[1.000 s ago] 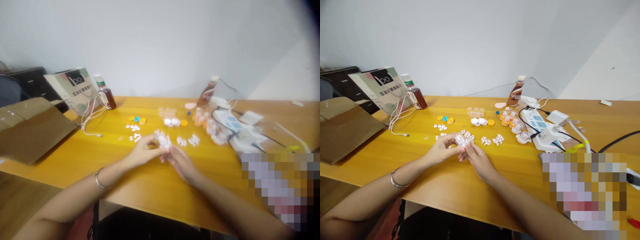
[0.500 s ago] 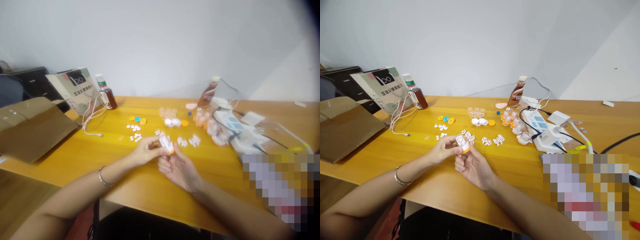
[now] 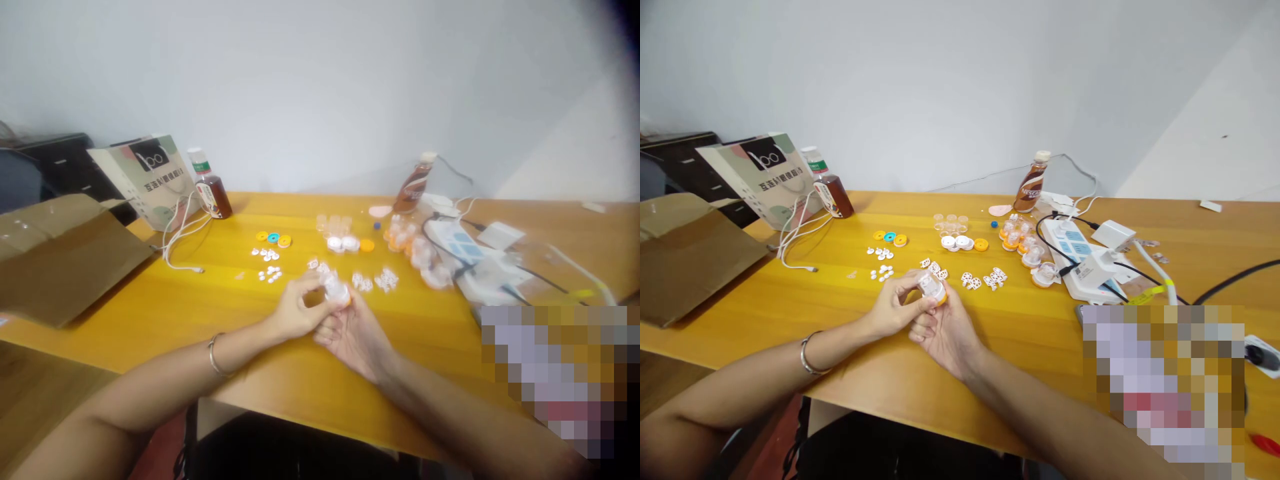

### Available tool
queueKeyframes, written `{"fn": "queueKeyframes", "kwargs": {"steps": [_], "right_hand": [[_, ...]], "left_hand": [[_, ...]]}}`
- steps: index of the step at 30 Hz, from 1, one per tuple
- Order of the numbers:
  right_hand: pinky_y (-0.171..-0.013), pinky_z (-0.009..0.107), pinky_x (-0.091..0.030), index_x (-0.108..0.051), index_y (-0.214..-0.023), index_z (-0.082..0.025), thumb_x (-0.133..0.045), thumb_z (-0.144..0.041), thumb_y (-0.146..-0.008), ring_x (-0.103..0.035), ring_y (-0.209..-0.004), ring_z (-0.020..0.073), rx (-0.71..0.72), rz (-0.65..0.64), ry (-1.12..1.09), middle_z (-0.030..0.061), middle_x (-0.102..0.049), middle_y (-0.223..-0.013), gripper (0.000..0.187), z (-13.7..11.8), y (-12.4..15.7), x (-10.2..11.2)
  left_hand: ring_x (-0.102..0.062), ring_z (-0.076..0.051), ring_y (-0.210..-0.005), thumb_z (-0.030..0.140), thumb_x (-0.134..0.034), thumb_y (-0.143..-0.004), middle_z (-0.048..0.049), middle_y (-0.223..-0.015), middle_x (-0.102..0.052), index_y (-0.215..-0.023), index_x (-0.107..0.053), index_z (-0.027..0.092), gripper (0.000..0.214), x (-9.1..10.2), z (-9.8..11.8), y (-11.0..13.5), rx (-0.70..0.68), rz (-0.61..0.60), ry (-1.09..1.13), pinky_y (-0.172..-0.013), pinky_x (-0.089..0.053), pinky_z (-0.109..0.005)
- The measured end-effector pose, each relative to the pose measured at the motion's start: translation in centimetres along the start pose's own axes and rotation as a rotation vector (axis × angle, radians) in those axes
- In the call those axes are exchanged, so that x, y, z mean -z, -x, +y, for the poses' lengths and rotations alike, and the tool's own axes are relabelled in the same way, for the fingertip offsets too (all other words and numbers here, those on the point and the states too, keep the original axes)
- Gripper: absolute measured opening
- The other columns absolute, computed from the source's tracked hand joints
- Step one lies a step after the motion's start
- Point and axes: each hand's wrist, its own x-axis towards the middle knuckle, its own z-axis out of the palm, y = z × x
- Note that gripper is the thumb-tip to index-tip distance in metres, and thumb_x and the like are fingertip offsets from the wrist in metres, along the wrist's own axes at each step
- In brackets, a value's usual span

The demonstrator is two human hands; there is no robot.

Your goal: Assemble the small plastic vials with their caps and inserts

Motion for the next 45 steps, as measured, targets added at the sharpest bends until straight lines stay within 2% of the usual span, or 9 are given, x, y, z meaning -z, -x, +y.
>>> {"fn": "queueKeyframes", "kwargs": {"steps": [4,9,16,24,30,33,36,38,45], "right_hand": [[-0.042,0.023,-0.022,-0.027,-0.050,-0.021,-0.031,-0.058,-0.082,-0.013,-0.039,0.0083,-0.009,-0.016,0.064,-0.0082,-0.016,-0.040,0.049,0.1,-0.1,0.5],[-0.044,0.024,-0.028,-0.032,-0.052,-0.021,-0.030,-0.065,-0.080,-0.018,-0.039,0.0085,0.024,-0.017,0.150,-0.0080,-0.020,-0.041,0.052,-0.1,-0.4,1.1],[-0.064,0.028,-0.040,-0.050,-0.076,-0.022,-0.044,-0.056,-0.080,-0.042,-0.060,0.0130,0.191,-0.003,0.253,-0.0017,-0.044,-0.064,0.034,-0.4,-0.3,1.2],[-0.078,0.028,-0.039,-0.057,-0.084,-0.024,-0.063,-0.037,-0.074,-0.046,-0.075,0.0124,0.404,0.043,0.346,-0.0006,-0.053,-0.084,0.017,-0.1,-0.1,1.6],[-0.087,0.031,-0.039,-0.060,-0.094,-0.023,-0.069,-0.029,-0.069,-0.051,-0.088,0.0145,0.362,0.025,0.353,0.0026,-0.059,-0.102,0.026,-0.8,-0.2,1.7],[-0.084,0.030,-0.040,-0.061,-0.091,-0.022,-0.066,-0.032,-0.072,-0.054,-0.082,0.0132,0.318,0.024,0.340,0.0022,-0.062,-0.093,0.022,-0.9,-0.1,1.8],[-0.078,0.030,-0.041,-0.061,-0.083,-0.018,-0.056,-0.042,-0.079,-0.055,-0.075,0.0142,0.243,0.014,0.311,0.0028,-0.061,-0.076,0.025,-0.8,0.0,1.7],[-0.070,0.029,-0.042,-0.059,-0.082,-0.019,-0.049,-0.048,-0.081,-0.052,-0.065,0.0128,0.184,-0.013,0.266,0.0007,-0.057,-0.068,0.031,-0.8,0.0,1.5],[-0.061,0.028,-0.039,-0.047,-0.069,-0.021,-0.033,-0.058,-0.084,-0.029,-0.045,0.0095,0.017,-0.092,0.162,-0.0062,-0.032,-0.052,0.042,-1.2,-0.1,1.0]], "left_hand": [[-0.055,-0.019,-0.086,0.033,-0.059,-0.076,-0.0079,-0.085,-0.061,-0.077,-0.062,0.014,0.020,0.3,0.1,0.0,-0.027,-0.033,-0.031,-0.082,-0.042,-0.033],[-0.057,-0.018,-0.083,0.033,-0.061,-0.074,-0.0070,-0.085,-0.063,-0.083,-0.063,0.013,0.022,0.4,-0.5,-0.3,0.073,-0.037,0.018,-0.080,-0.044,-0.032],[-0.055,-0.010,-0.046,0.037,-0.059,-0.077,0.0000,-0.055,-0.059,-0.079,-0.059,0.013,0.024,0.9,-0.4,-0.5,0.241,-0.101,0.210,-0.059,-0.050,-0.028],[-0.059,-0.014,-0.068,0.034,-0.063,-0.073,-0.0032,-0.066,-0.063,-0.075,-0.064,0.012,0.022,1.6,0.1,-0.8,0.173,-0.051,0.111,-0.072,-0.048,-0.029],[-0.061,-0.020,-0.088,0.028,-0.069,-0.067,-0.0054,-0.089,-0.068,-0.085,-0.067,0.013,0.023,2.2,-0.5,-1.0,0.217,-0.038,0.102,-0.084,-0.045,-0.032],[-0.061,-0.019,-0.086,0.029,-0.068,-0.069,-0.0053,-0.088,-0.068,-0.085,-0.067,0.013,0.023,2.6,-0.6,-1.1,0.215,-0.092,0.134,-0.083,-0.046,-0.031],[-0.061,-0.014,-0.068,0.030,-0.064,-0.073,-0.0024,-0.069,-0.066,-0.078,-0.065,0.012,0.018,2.8,-0.4,-1.0,0.203,-0.186,0.188,-0.076,-0.048,-0.029],[-0.060,-0.012,-0.060,0.030,-0.062,-0.075,-0.0006,-0.060,-0.063,-0.075,-0.064,0.012,0.018,2.7,-0.2,-0.9,0.202,-0.223,0.210,-0.073,-0.048,-0.030],[-0.061,-0.018,-0.083,0.029,-0.065,-0.072,-0.0059,-0.087,-0.067,-0.083,-0.065,0.013,0.020,1.9,-0.1,-0.7,0.176,-0.104,0.101,-0.082,-0.046,-0.032]]}}
